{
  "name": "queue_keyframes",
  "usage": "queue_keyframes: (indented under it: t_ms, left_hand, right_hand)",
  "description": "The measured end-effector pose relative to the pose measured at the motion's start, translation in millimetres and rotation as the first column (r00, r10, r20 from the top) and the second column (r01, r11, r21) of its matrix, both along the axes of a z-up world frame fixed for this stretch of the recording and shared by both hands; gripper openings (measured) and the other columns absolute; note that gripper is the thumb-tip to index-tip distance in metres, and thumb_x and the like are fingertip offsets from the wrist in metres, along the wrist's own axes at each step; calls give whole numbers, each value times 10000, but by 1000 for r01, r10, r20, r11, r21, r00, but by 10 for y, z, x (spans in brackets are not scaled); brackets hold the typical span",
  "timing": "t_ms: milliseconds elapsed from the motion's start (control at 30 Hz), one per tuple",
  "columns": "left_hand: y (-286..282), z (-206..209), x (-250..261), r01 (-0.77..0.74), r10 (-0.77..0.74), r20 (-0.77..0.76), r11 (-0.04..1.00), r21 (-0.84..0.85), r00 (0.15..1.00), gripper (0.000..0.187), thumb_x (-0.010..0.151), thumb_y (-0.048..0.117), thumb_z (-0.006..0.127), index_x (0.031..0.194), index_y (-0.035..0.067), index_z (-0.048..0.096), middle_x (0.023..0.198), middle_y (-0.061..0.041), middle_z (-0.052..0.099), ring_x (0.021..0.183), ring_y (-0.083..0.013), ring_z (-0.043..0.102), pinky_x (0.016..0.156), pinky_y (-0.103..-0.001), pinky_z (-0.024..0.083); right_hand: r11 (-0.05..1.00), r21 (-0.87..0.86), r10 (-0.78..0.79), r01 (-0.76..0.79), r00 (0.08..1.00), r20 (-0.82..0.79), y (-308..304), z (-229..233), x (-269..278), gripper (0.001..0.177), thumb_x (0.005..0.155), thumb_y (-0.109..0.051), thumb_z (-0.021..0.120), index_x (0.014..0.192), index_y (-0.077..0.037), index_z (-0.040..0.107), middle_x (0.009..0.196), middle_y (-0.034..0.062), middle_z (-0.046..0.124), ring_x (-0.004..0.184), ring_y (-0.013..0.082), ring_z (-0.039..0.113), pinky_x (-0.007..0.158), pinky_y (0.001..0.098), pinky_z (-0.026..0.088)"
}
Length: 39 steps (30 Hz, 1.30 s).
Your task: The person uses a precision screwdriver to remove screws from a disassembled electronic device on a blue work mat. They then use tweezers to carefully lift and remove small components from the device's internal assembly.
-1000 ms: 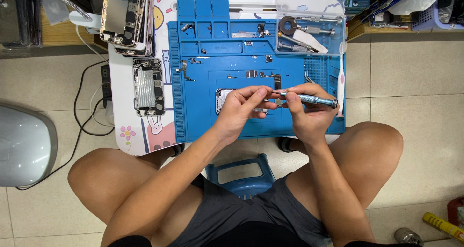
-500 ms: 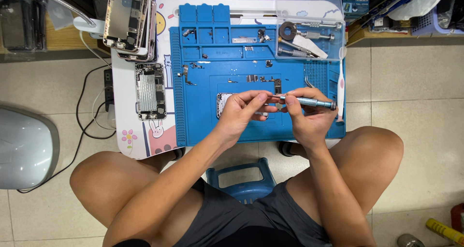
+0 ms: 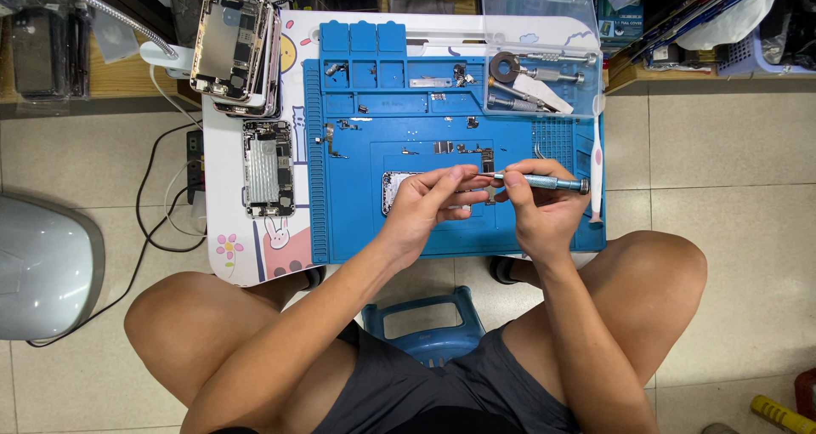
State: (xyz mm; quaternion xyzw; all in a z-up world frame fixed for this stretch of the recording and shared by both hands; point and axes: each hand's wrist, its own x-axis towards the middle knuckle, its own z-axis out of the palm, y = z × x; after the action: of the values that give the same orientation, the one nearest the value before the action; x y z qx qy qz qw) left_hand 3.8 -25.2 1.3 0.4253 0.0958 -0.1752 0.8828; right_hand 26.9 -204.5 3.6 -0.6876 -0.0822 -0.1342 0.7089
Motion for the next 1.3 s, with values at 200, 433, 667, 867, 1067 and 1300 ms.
queue_keyframes:
  t_ms: [200, 433, 667, 867, 1067, 1300]
  left_hand:
    - [-27, -65, -13, -37, 38, -25, 999, 15, 999, 378, 1024, 280, 718, 1262, -12, 737, 1196, -221, 775, 1058, -297, 776, 783, -297, 675]
    - [-21, -20, -1, -37, 37, -36, 999, 2, 999, 366, 1021, 273, 720, 1246, -15, 737, 1181, -225, 777, 1045, -286, 781, 776, -291, 676]
    - [-40, -32, -20, -34, 34, -18, 999, 10, 999, 355, 1020, 278, 725, 1225, -12, 741, 1165, -215, 785, 1058, -279, 780, 786, -291, 676]
    - [-53, -61, -30, -31, 31, -16, 999, 6, 999, 361, 1022, 280, 723, 1238, -8, 741, 1177, -208, 783, 1065, -282, 775, 789, -290, 674]
    - [-40, -90, -41, -39, 38, -36, 999, -24, 999, 391, 1032, 279, 710, 1288, -16, 719, 1213, -223, 764, 1080, -294, 766, 782, -293, 678]
    - [18, -240, -4, -220, 117, 254, 875, 431, 960, 214, 995, 221, 758, 1142, 75, 811, 974, -133, 829, 844, -207, 818, 617, -253, 662]
  right_hand:
    - [1000, -7, 9, -9, 1000, -5, 34, -19, 8, 191, 961, -84, 804, 948, 85, 715, 806, 216, 725, 722, 232, 750, 613, 340, 651]
    - [1000, -8, 14, -14, 1000, 1, 48, 17, 4, 196, 959, -81, 806, 950, 91, 714, 806, 214, 726, 726, 220, 749, 614, 337, 656]
    - [1000, -19, 15, -15, 1000, -8, 35, 39, -25, 194, 963, -79, 801, 951, 90, 709, 803, 224, 726, 719, 226, 752, 619, 339, 659]
    - [1000, -25, 11, -11, 1000, -10, 31, 36, -29, 189, 967, -79, 800, 952, 86, 708, 811, 218, 729, 731, 232, 757, 623, 340, 658]
    - [1000, -15, 2, -2, 1000, -1, 42, -10, -5, 196, 966, -78, 802, 944, 90, 704, 807, 211, 724, 719, 232, 751, 612, 348, 660]
    - [999, 17, -29, 30, 998, -53, 50, -39, 53, 209, 1002, -115, 755, 977, 78, 678, 828, 200, 719, 763, 262, 772, 597, 316, 658]
